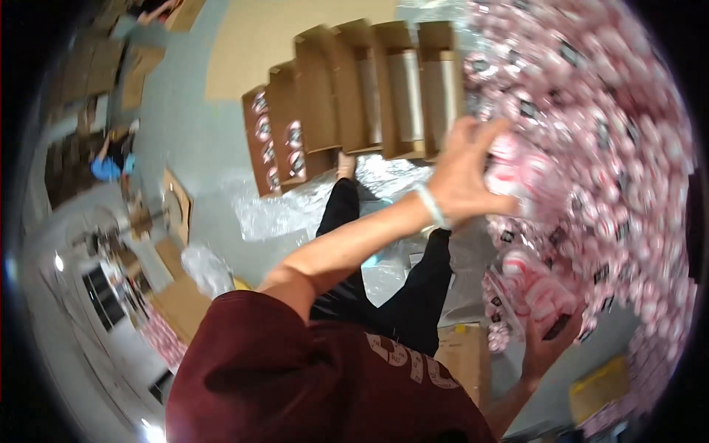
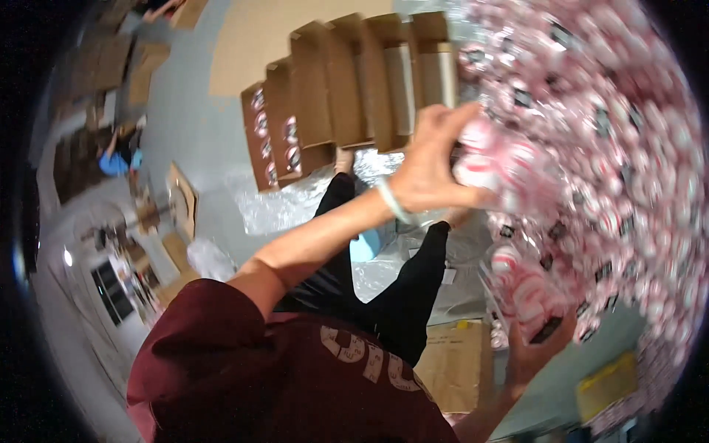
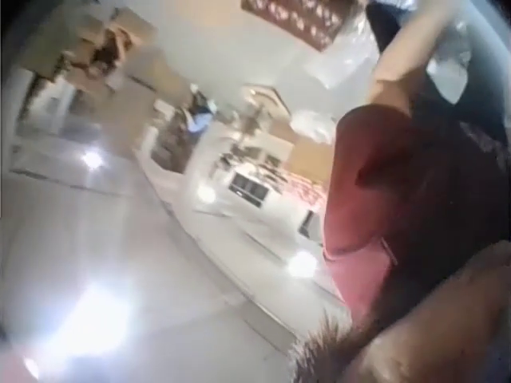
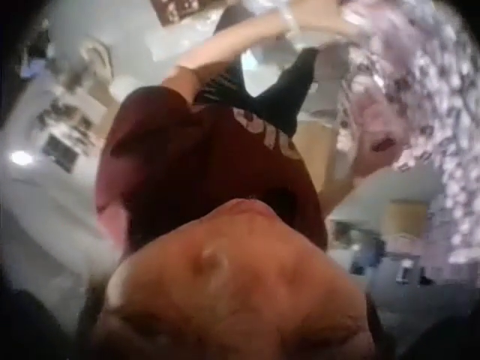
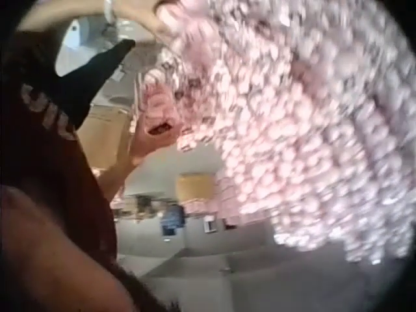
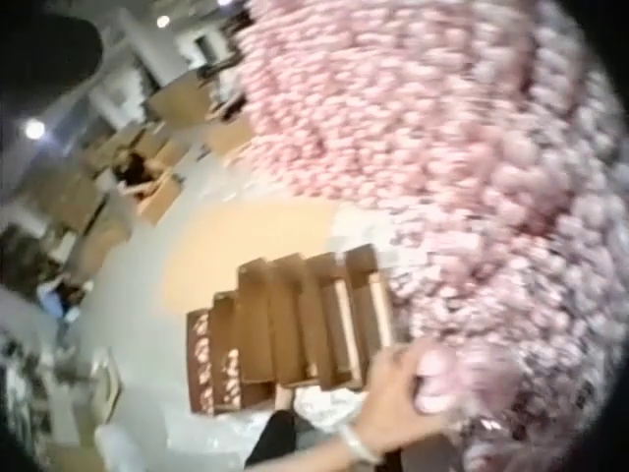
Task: Pack individual items into partitioned cardboard boxes with protective foam inserts.
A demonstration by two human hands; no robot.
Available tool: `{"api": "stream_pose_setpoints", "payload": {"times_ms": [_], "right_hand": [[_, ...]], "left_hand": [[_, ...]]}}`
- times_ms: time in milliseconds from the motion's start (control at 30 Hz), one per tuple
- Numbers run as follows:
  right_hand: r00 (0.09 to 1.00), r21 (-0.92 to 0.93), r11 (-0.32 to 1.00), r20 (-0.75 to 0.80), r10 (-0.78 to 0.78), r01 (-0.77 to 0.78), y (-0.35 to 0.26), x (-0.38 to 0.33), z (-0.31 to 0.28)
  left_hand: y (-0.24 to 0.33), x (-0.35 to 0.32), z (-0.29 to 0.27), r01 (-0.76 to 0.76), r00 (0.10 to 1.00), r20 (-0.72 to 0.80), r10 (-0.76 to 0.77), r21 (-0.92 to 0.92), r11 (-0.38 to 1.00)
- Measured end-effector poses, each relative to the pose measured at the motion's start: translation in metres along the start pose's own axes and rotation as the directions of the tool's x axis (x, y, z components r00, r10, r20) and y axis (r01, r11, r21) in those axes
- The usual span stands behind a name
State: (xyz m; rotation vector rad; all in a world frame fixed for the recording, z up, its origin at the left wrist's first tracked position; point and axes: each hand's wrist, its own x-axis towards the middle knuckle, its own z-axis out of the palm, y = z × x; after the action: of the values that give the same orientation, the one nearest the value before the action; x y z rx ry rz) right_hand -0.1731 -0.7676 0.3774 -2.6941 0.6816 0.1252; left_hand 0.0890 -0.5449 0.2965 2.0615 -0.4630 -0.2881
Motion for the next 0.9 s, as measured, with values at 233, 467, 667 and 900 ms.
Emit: {"api": "stream_pose_setpoints", "payload": {"times_ms": [233,467,667,900], "right_hand": [[0.852,0.245,0.827,0.008,-0.523,0.505,-0.129,0.146,0.092],[0.710,0.386,0.649,-0.021,-0.704,0.655,-0.292,0.216,0.164],[0.541,0.353,0.477,-0.107,-0.834,0.805,-0.373,0.258,0.198],[0.492,0.157,0.494,0.053,-0.869,0.855,-0.424,0.267,0.254]], "left_hand": [[-0.141,-0.122,-0.144,0.516,0.675,-0.698,-0.238,0.217,0.829],[-0.258,-0.111,-0.153,0.598,0.545,-0.834,-0.084,0.317,0.736],[-0.295,-0.078,-0.126,0.596,0.653,-0.733,-0.190,0.343,0.726],[-0.283,-0.063,-0.098,0.622,0.764,-0.523,-0.378,0.445,0.644]]}}
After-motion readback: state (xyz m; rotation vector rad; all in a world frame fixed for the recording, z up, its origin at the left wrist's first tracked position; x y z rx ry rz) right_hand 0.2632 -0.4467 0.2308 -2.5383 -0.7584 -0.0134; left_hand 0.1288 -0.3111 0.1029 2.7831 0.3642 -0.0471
